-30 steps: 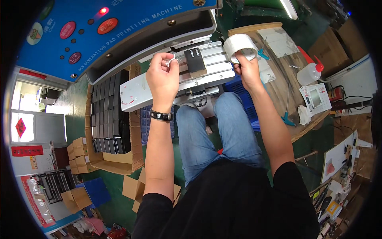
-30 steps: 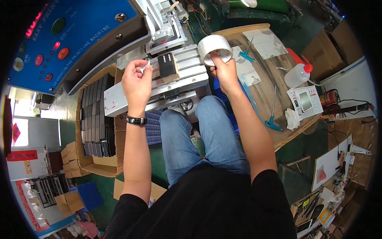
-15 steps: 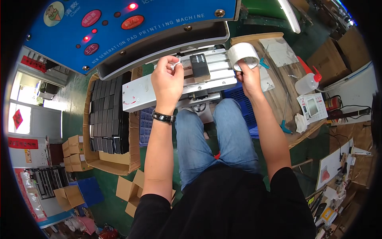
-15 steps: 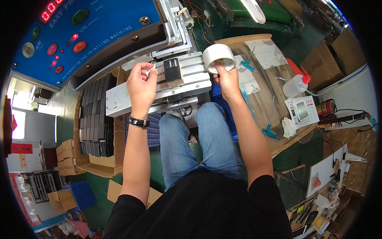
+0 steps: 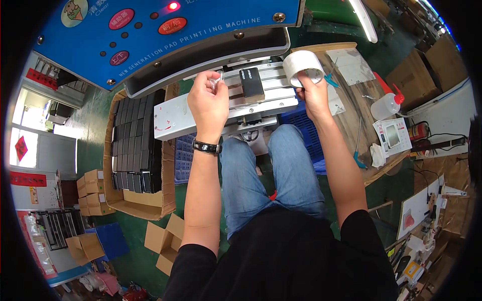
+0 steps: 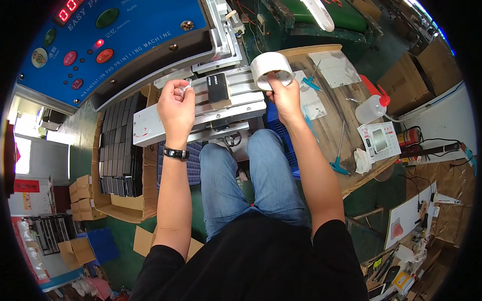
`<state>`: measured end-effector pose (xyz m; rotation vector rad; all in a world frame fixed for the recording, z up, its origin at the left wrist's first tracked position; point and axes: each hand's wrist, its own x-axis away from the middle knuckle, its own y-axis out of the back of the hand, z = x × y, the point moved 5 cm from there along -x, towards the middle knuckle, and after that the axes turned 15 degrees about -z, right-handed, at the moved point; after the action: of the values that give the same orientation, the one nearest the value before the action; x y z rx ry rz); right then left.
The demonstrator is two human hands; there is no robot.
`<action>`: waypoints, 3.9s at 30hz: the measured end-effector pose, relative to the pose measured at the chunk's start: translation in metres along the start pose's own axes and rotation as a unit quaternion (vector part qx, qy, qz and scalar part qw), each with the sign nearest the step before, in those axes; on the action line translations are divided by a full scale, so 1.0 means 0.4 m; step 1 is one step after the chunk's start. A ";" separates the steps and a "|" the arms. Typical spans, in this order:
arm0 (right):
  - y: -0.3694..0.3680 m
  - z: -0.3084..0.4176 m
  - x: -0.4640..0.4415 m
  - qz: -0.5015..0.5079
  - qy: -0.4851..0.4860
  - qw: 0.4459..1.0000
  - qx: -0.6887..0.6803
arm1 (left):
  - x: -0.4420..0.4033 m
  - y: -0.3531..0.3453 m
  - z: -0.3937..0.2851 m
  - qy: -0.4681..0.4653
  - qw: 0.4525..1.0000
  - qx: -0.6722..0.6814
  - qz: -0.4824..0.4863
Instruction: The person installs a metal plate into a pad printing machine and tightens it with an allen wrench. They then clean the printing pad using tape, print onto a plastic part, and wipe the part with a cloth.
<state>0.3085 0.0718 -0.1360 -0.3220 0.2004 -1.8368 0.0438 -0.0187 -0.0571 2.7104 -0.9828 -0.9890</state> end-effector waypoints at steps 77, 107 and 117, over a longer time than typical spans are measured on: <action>0.189 0.082 0.271 0.154 -0.069 0.917 -0.360 | 0.291 0.156 -0.123 0.258 0.884 0.377 0.097; 0.697 0.054 -0.013 -0.128 -0.094 0.937 0.312 | 0.633 -0.198 -0.123 0.304 0.832 0.265 0.381; 0.881 0.326 0.251 -0.280 0.371 0.700 0.543 | 0.755 -0.306 -0.222 0.180 0.791 0.214 0.544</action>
<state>0.6449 -0.1215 -0.1066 1.3521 -0.5142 -2.2389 0.3397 -0.1154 -0.1879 1.7797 -2.3893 -0.0068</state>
